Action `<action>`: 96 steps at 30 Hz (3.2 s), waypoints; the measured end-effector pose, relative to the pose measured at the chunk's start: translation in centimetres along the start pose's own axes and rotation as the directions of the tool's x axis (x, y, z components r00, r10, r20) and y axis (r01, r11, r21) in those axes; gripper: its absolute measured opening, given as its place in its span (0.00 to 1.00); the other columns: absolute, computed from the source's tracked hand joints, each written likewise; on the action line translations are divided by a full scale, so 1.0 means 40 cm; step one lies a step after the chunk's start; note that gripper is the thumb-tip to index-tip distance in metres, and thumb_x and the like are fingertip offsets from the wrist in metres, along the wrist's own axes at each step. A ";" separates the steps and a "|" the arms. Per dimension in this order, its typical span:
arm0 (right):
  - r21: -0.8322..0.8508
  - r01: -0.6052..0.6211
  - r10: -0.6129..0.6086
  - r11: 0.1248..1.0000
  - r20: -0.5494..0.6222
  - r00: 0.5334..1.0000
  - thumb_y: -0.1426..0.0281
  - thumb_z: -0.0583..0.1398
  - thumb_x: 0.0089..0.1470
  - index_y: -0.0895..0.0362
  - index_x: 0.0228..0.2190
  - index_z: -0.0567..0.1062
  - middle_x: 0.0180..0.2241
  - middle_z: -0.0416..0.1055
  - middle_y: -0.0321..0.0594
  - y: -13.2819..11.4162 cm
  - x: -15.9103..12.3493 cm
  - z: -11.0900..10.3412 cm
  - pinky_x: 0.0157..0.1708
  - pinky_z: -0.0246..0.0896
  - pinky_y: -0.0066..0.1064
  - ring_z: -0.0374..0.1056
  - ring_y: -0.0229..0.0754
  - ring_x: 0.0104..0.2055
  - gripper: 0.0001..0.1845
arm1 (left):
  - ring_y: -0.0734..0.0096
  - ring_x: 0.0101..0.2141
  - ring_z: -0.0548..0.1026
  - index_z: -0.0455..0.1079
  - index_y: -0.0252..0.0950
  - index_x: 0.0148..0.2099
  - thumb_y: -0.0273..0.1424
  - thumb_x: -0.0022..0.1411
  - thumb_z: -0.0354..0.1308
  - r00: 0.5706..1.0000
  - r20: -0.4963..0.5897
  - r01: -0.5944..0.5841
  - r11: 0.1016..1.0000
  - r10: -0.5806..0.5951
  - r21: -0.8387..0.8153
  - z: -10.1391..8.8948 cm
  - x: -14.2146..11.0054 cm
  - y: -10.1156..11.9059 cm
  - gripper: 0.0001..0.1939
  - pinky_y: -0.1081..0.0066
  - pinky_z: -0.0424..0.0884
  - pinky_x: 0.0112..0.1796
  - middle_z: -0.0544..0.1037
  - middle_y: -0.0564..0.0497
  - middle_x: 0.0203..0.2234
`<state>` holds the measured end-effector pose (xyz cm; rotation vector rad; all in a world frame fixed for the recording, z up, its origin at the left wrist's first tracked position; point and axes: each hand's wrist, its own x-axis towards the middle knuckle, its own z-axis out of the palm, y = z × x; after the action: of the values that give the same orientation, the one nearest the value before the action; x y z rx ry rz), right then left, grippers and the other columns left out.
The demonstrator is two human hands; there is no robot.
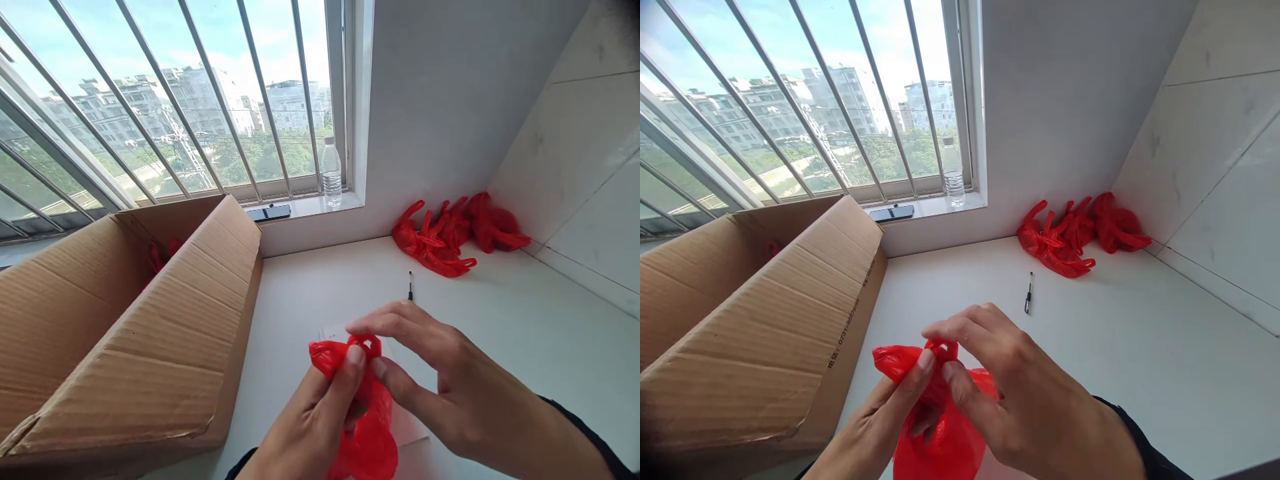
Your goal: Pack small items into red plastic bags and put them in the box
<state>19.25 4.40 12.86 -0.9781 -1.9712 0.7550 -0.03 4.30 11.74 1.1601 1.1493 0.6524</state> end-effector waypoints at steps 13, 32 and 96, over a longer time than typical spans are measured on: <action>0.317 -0.154 0.122 0.936 0.119 0.985 0.63 0.56 0.71 0.43 0.58 0.68 0.51 0.71 0.34 0.071 -0.011 0.035 0.54 0.62 0.33 0.67 0.42 0.52 0.16 | 0.75 0.31 0.71 0.79 0.38 0.33 0.27 0.59 0.68 0.935 0.187 -0.299 0.954 0.300 -0.037 -0.048 0.031 -0.028 0.02 0.77 0.68 0.34 0.75 0.53 0.30; 0.240 -0.232 0.239 0.943 -0.004 0.971 0.66 0.59 0.69 0.48 0.41 0.80 0.39 0.77 0.30 0.185 -0.065 0.037 0.40 0.61 0.30 0.70 0.39 0.41 0.07 | 0.51 0.62 0.69 0.63 0.32 0.69 0.13 0.67 0.52 0.477 0.198 -0.622 0.170 0.856 0.764 -0.109 0.047 -0.223 0.30 0.53 0.70 0.58 0.72 0.39 0.61; -0.055 -0.445 0.403 0.894 -0.336 0.851 0.62 0.48 0.70 0.37 0.62 0.67 0.60 0.70 0.33 0.360 -0.351 0.301 0.58 0.71 0.57 0.63 0.59 0.64 0.23 | 0.57 0.57 0.72 0.69 0.40 0.51 0.30 0.75 0.45 0.691 -0.282 -0.388 0.671 0.666 0.632 -0.074 0.037 -0.379 0.11 0.54 0.71 0.55 0.76 0.41 0.53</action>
<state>19.75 -1.68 -9.76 -1.5481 -1.5522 0.6559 -4.52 1.81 -2.90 1.9459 1.4748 1.2077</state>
